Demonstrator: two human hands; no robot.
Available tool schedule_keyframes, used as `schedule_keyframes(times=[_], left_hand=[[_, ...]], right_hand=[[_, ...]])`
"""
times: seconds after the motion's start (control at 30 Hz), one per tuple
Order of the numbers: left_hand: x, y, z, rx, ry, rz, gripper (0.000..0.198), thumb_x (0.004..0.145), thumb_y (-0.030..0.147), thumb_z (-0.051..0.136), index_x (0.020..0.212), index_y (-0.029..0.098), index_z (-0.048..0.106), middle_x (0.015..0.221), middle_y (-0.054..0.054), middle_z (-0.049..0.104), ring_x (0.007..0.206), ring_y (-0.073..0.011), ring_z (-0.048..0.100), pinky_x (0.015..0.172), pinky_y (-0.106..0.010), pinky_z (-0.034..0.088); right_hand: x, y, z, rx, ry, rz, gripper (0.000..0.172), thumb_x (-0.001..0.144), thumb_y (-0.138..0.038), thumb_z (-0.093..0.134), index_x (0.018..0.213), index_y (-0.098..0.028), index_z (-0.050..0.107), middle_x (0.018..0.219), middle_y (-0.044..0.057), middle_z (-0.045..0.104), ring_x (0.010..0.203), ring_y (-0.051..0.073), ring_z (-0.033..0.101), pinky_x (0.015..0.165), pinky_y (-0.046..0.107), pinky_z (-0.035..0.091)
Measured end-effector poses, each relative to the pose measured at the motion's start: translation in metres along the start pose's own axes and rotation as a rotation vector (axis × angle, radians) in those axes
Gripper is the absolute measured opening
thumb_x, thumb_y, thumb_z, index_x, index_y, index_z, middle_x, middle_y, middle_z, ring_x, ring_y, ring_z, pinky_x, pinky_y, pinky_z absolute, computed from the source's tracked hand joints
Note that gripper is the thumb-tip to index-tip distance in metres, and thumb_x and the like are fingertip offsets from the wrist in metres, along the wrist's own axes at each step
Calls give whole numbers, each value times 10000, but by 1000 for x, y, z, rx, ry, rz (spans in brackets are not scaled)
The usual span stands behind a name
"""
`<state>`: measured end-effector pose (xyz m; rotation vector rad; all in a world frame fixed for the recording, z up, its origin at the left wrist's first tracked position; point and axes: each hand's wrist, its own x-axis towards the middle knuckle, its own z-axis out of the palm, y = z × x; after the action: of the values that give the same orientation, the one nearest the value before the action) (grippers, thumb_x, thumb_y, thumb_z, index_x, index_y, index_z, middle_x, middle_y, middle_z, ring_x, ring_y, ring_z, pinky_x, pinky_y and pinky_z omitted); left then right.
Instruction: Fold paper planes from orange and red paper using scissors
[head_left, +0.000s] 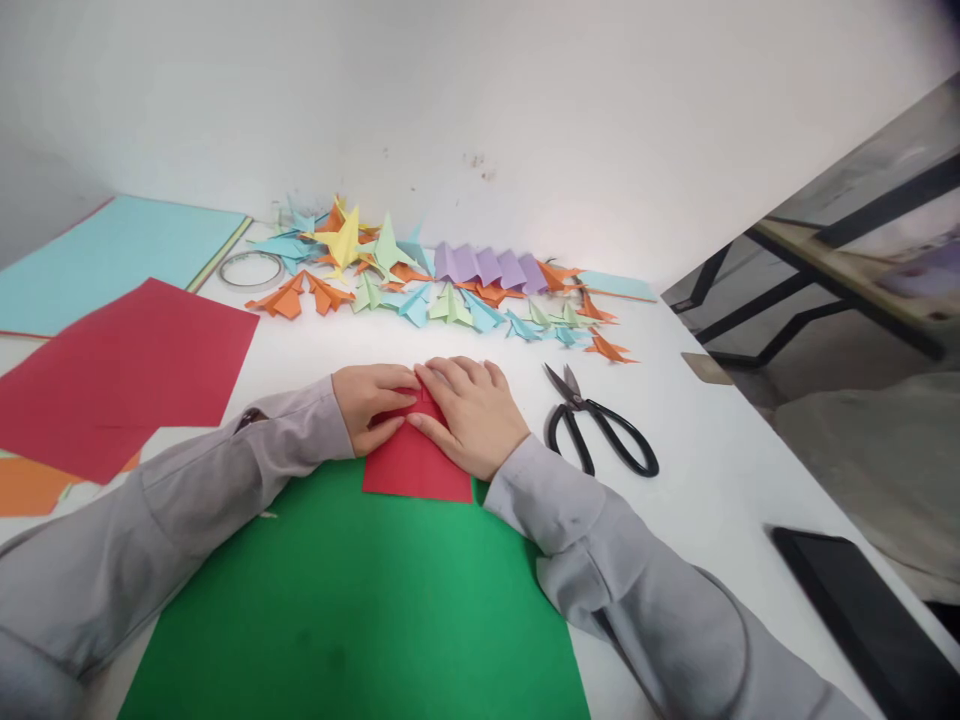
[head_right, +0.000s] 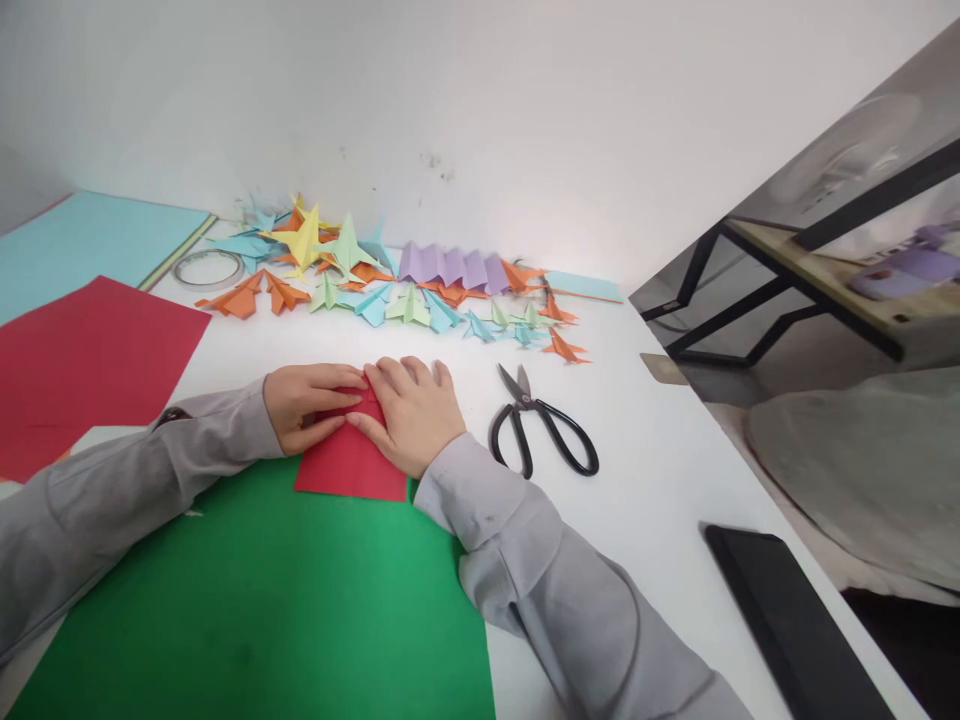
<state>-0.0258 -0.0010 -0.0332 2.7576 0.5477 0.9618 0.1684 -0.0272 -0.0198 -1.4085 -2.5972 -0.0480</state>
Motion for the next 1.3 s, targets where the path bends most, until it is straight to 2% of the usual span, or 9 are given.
schedule_keyframes(times=[0.17, 0.37, 0.5, 0.63, 0.97, 1.3], left_hand=[[0, -1, 0, 21, 5, 9, 212, 796, 175, 482, 900, 108, 655, 1008, -145, 667, 979, -218, 624, 888, -349, 524], [0, 0, 0, 29, 14, 13, 222, 795, 161, 471, 907, 117, 656, 1002, -139, 671, 1003, -216, 620, 881, -341, 529], [1, 1, -1, 33, 28, 30, 225, 796, 159, 468, 892, 93, 660, 993, -154, 671, 995, -223, 624, 873, -333, 533], [0, 1, 1, 19, 18, 2, 221, 798, 167, 462, 908, 126, 650, 1006, -136, 667, 1003, -216, 620, 888, -352, 526], [-2, 0, 2, 7, 52, 26, 211, 788, 147, 479, 941, 139, 625, 999, -132, 668, 1017, -216, 613, 881, -362, 528], [-1, -2, 7, 14, 4, 26, 320, 808, 164, 420, 1083, 109, 575, 1077, -157, 619, 1023, -229, 573, 886, -391, 505]], right_hand=[[0, -1, 1, 6, -2, 12, 645, 902, -587, 248, 1324, -140, 440, 1358, 120, 470, 1200, 302, 377, 991, 472, 252], [1, 1, 4, 47, 9, 55, 750, 888, -605, 248, 1417, -74, 272, 1337, 155, 479, 1203, 303, 387, 992, 450, 278], [0, 1, 3, 58, 14, 50, 714, 885, -604, 268, 1369, -90, 372, 1336, 153, 484, 1198, 311, 396, 994, 462, 281], [-1, 2, 3, 66, 11, 20, 654, 891, -587, 288, 1296, -109, 474, 1352, 136, 481, 1215, 308, 388, 1004, 464, 285], [-3, 1, 0, -13, -75, 2, 685, 898, -585, 274, 1353, -93, 410, 1431, 123, 396, 1281, 331, 335, 1025, 536, 258], [-3, 1, -1, -25, -106, -1, 685, 902, -583, 260, 1381, -105, 365, 1467, 104, 339, 1315, 321, 302, 1032, 575, 245]])
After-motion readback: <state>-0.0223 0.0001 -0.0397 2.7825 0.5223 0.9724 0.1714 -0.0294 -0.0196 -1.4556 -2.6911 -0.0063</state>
